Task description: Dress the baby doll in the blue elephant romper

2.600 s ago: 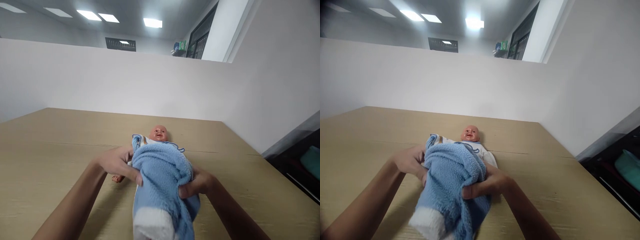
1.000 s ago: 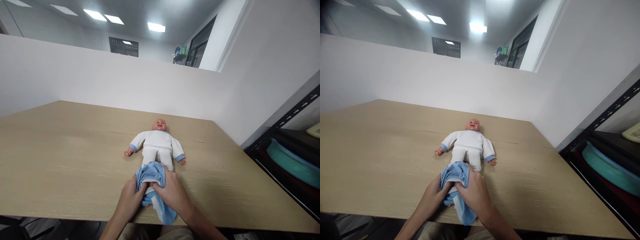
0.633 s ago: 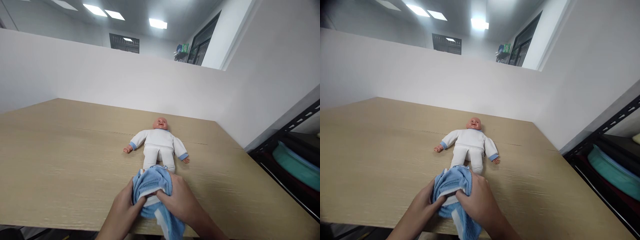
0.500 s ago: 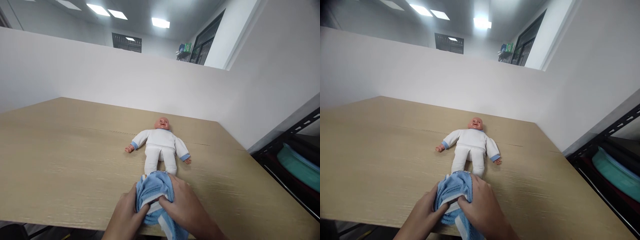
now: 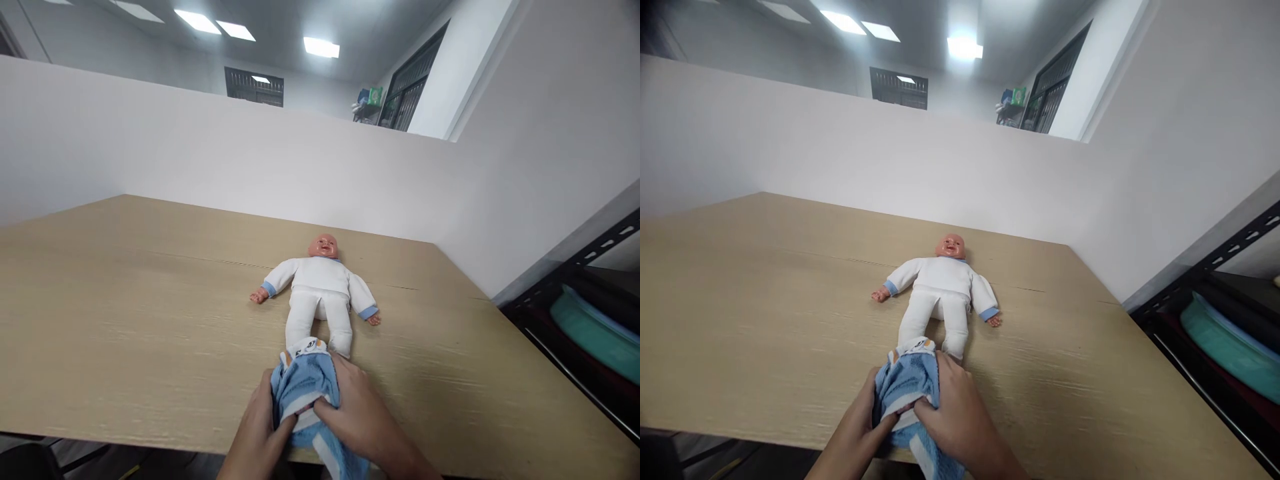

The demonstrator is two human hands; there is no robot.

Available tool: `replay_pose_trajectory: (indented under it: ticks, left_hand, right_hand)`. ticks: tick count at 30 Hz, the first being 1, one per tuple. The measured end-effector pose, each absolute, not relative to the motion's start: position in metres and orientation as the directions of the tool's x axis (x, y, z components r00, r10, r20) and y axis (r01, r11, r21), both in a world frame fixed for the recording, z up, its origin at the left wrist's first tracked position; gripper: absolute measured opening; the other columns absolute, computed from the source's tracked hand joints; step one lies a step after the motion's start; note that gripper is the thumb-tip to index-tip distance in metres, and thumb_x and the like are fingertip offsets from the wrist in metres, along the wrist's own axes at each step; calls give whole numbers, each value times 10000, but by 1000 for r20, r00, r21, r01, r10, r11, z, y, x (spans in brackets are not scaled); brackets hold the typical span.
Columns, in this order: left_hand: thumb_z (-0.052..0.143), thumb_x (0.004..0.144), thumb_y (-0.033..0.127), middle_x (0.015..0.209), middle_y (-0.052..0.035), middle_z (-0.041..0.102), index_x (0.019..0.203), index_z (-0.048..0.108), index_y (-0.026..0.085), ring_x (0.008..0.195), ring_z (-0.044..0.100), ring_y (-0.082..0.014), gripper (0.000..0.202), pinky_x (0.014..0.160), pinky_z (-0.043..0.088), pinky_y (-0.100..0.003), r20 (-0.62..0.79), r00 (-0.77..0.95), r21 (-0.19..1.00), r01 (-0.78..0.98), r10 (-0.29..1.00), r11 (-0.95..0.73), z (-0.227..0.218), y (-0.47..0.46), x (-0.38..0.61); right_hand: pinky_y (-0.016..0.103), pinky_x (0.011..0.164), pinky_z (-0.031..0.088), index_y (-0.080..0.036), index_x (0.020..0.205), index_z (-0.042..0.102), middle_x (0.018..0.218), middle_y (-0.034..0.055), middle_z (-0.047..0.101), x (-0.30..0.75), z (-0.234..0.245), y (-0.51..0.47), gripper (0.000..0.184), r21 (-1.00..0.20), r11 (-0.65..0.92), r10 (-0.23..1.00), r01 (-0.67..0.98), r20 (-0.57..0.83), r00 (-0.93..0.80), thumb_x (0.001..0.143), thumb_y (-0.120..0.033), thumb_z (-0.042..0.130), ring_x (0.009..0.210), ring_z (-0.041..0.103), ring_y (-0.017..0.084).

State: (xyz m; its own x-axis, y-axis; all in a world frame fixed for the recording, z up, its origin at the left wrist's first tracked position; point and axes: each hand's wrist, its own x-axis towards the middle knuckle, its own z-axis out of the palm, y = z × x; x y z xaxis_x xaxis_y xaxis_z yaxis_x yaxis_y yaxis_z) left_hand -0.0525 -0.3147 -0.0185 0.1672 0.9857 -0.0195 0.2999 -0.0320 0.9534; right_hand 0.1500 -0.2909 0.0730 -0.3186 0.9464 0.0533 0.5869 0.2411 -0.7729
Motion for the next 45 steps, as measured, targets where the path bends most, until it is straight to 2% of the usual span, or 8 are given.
replay_pose_trajectory:
  ticks: [11, 16, 22, 26, 29, 35, 41, 45]
  left_hand:
    - [552, 1062, 469, 1496, -183, 598, 1406, 499, 178, 1389, 587, -312, 454, 1165, 467, -449, 134, 66, 985, 97, 989, -140, -13, -295, -47]
    - [615, 1038, 485, 1566, -169, 579, 1449, 550, 168, 1482, 526, -328, 523, 1217, 451, -447, 172, 55, 981, 76, 984, -176, -18, -277, -54]
    - [607, 1030, 531, 1529, -139, 641, 1483, 613, 191, 1483, 546, -346, 566, 1215, 488, -460, 176, 29, 984, 17, 984, -176, -31, -267, -58]
    - [608, 1037, 508, 1552, -137, 623, 1502, 605, 196, 1479, 552, -335, 560, 1255, 447, -461, 184, 87, 982, 22, 979, -187, -23, -260, -65]
    - [613, 1032, 521, 1588, -138, 587, 1536, 565, 203, 1496, 530, -338, 598, 1290, 399, -476, 150, 108, 987, 34, 983, -155, -10, -256, -75]
    - [645, 1014, 546, 1678, -67, 486, 1561, 500, 304, 1565, 435, -325, 615, 1323, 338, -464, 9, 264, 997, 67, 964, -28, 6, -260, -100]
    - [714, 971, 538, 1651, -86, 500, 1551, 490, 325, 1546, 445, -351, 657, 1294, 375, -478, -65, 384, 974, 226, 921, -25, 20, -266, -117]
    - [751, 943, 525, 1654, -134, 464, 1585, 431, 309, 1502, 479, -364, 750, 1270, 395, -521, -22, 419, 971, 224, 908, -80, 28, -262, -122]
  right_hand:
    - [341, 926, 547, -231, 1099, 711, 1111, 23, 784, 152, 73, -268, 359, -859, 240, 948, 452, 107, -300, 767, -104, 660, 1026, 727, 234]
    - [347, 988, 541, -232, 1150, 711, 1178, 22, 775, 150, 71, -253, 453, -879, 288, 933, 380, 168, -319, 723, -83, 700, 1092, 715, 232]
    - [350, 969, 558, -222, 1019, 718, 1070, 6, 767, 153, 70, -247, 347, -883, 346, 892, 318, 204, -403, 711, -65, 707, 1009, 706, 221]
    - [403, 1110, 511, -233, 1322, 672, 1316, 54, 725, 166, 78, -242, 568, -882, 365, 826, 298, 158, -541, 773, -101, 736, 1203, 681, 256]
    - [440, 1214, 420, -259, 1544, 509, 1486, 86, 621, 181, 83, -238, 792, -876, 342, 797, 340, 79, -599, 827, -289, 845, 1389, 575, 294]
    - [336, 1008, 462, -216, 1165, 650, 1121, 31, 617, 202, 74, -240, 315, -907, 307, 828, 288, 105, -550, 974, -454, 726, 1078, 587, 210]
    - [230, 694, 358, -209, 1095, 565, 878, -49, 461, 219, 49, -239, 441, -991, -40, 820, 128, -105, -563, 889, -492, 833, 787, 420, 116]
    - [220, 641, 303, -229, 1024, 489, 860, -58, 437, 223, 35, -233, 532, -986, -139, 808, -87, -62, -586, 793, -458, 910, 752, 377, 108]
